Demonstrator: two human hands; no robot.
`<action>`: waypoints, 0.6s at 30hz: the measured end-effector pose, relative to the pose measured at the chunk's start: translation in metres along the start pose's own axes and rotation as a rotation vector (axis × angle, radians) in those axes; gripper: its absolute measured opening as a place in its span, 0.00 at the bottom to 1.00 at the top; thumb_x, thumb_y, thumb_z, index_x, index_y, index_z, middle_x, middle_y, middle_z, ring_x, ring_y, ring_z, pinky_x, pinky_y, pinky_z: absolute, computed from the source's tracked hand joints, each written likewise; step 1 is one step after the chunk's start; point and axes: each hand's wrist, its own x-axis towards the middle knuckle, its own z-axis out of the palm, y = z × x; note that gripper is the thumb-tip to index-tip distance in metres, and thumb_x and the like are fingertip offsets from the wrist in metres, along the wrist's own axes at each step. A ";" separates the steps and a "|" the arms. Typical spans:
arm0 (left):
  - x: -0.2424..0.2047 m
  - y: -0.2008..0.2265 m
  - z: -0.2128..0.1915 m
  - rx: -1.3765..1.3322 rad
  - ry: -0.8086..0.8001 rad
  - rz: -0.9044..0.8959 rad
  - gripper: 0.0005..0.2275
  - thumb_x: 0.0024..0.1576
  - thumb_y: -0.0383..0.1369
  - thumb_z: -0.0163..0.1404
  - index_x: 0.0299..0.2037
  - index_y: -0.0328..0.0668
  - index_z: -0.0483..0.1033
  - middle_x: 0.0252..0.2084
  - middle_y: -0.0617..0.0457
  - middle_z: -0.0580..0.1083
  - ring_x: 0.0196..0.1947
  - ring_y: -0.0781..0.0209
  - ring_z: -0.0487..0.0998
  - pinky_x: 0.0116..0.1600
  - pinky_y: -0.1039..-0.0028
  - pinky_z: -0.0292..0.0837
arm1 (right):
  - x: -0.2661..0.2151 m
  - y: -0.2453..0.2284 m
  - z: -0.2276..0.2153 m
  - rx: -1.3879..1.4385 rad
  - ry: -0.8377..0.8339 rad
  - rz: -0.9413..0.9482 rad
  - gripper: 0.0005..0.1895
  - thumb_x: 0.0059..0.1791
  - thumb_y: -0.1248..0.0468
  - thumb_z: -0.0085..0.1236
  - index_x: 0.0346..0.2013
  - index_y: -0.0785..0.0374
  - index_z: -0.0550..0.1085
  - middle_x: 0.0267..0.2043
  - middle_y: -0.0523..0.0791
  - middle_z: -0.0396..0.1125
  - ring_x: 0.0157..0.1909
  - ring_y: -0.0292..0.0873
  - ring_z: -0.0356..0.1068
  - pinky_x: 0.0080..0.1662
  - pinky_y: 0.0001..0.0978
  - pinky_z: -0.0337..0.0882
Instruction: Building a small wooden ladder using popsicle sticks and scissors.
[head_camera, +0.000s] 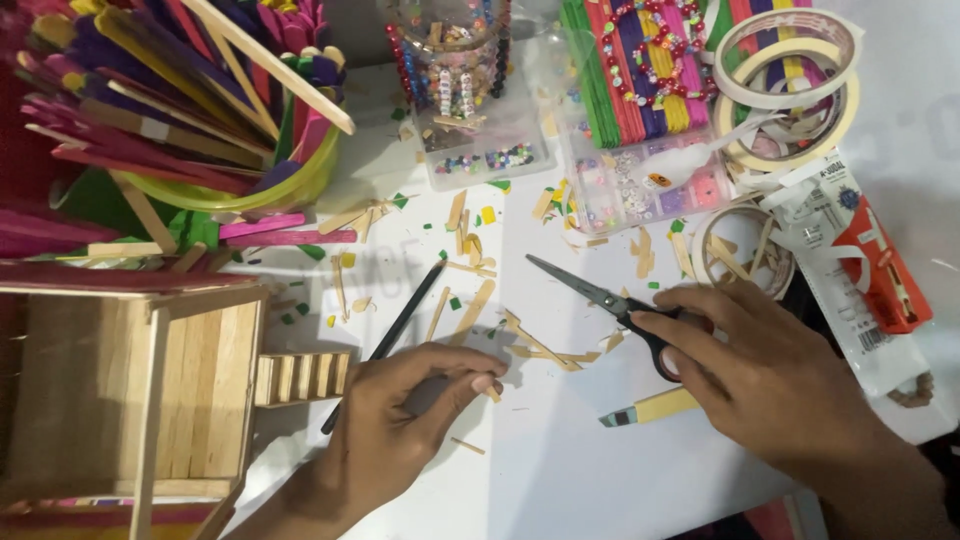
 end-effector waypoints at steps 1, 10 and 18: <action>-0.001 -0.001 -0.001 0.001 0.004 -0.001 0.05 0.60 0.29 0.53 0.40 0.39 0.82 0.40 0.54 0.84 0.39 0.65 0.87 0.51 0.77 0.82 | 0.001 0.002 0.000 0.001 0.000 -0.004 0.21 0.49 0.63 0.55 0.58 0.49 0.75 0.56 0.39 0.66 0.59 0.49 0.67 0.59 0.43 0.70; -0.007 -0.013 0.004 0.046 -0.115 0.155 0.05 0.62 0.27 0.52 0.44 0.39 0.81 0.37 0.53 0.82 0.36 0.62 0.85 0.46 0.76 0.81 | -0.001 0.007 -0.004 0.033 -0.220 0.225 0.21 0.47 0.58 0.52 0.56 0.45 0.74 0.58 0.32 0.70 0.59 0.37 0.70 0.56 0.37 0.70; -0.003 -0.008 -0.005 0.412 -0.172 0.512 0.13 0.63 0.18 0.40 0.54 0.27 0.75 0.48 0.42 0.78 0.43 0.45 0.77 0.54 0.62 0.73 | -0.009 0.009 -0.022 0.014 -0.222 0.419 0.24 0.45 0.57 0.55 0.57 0.36 0.69 0.61 0.23 0.66 0.23 0.36 0.80 0.25 0.40 0.73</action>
